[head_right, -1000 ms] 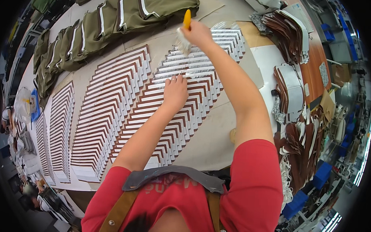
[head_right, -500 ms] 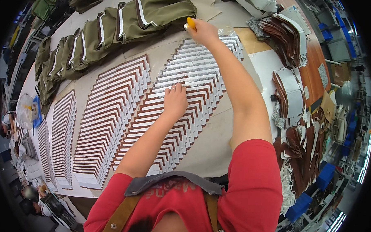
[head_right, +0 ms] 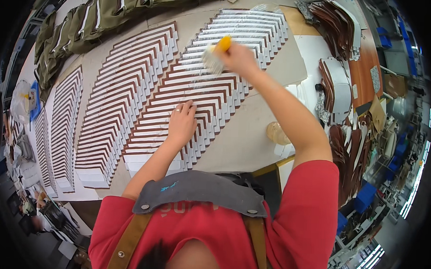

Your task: The person aligns white paper templates onto brown leather pieces and presses them down. They then use a yellow brush to apply a white adhesive substance to the edges of the leather pieces in a repetitive assembly process.

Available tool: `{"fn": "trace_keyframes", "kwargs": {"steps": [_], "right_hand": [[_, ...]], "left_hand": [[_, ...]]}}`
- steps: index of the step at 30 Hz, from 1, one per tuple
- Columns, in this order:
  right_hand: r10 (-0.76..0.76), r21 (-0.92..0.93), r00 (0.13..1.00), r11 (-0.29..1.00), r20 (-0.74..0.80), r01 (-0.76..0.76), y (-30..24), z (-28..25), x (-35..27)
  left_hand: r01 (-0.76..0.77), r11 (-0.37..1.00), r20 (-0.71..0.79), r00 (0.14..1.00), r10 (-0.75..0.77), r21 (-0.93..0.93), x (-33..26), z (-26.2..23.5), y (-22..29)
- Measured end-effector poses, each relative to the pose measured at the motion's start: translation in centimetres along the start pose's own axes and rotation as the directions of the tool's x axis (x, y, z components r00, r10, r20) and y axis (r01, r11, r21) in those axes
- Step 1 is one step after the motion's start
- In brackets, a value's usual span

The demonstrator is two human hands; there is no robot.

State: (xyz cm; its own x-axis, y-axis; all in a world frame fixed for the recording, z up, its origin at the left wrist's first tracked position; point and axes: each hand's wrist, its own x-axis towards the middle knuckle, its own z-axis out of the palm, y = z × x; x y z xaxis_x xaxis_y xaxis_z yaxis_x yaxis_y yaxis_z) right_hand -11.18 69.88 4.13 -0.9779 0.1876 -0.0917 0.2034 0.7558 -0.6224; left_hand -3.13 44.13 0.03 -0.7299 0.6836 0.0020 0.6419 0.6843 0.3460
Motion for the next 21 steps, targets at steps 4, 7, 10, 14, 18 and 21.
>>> {"fn": "trace_keyframes", "kwargs": {"steps": [4, 7, 10, 14, 18, 21], "right_hand": [[-0.039, 0.038, 0.97, 0.998, -0.24, 0.049, -1.6, -3.0, 0.4], [-0.198, 0.159, 0.979, 0.966, -0.051, 0.204, -3.5, 0.7, -3.2], [-0.216, -0.103, 0.975, 0.97, 0.054, 0.221, -4.7, 2.2, -4.0], [-0.09, -0.003, 0.982, 0.996, -0.169, 0.091, -6.2, 1.3, -1.5], [-0.265, 0.149, 0.952, 0.959, 0.152, 0.243, -9.6, 6.1, -4.3], [-0.02, -0.042, 0.996, 0.999, 0.092, 0.024, -8.4, 5.7, -0.4]], "left_hand": [[-0.023, 0.999, -0.05, 0.998, 0.024, 0.025, 0.0, 0.2, 0.2], [-0.021, 1.0, -0.061, 0.998, 0.022, 0.015, -0.2, 0.5, 0.2], [-0.019, 0.999, -0.054, 0.998, 0.021, 0.034, -0.3, 1.2, 0.2], [-0.028, 0.998, -0.111, 0.993, 0.034, 0.058, -0.6, 1.2, 0.1], [-0.007, 0.996, -0.11, 0.994, 0.017, 0.091, -0.7, 1.8, 0.1], [-0.016, 0.995, -0.106, 0.994, 0.027, 0.103, -0.7, 1.6, 0.2]]}}
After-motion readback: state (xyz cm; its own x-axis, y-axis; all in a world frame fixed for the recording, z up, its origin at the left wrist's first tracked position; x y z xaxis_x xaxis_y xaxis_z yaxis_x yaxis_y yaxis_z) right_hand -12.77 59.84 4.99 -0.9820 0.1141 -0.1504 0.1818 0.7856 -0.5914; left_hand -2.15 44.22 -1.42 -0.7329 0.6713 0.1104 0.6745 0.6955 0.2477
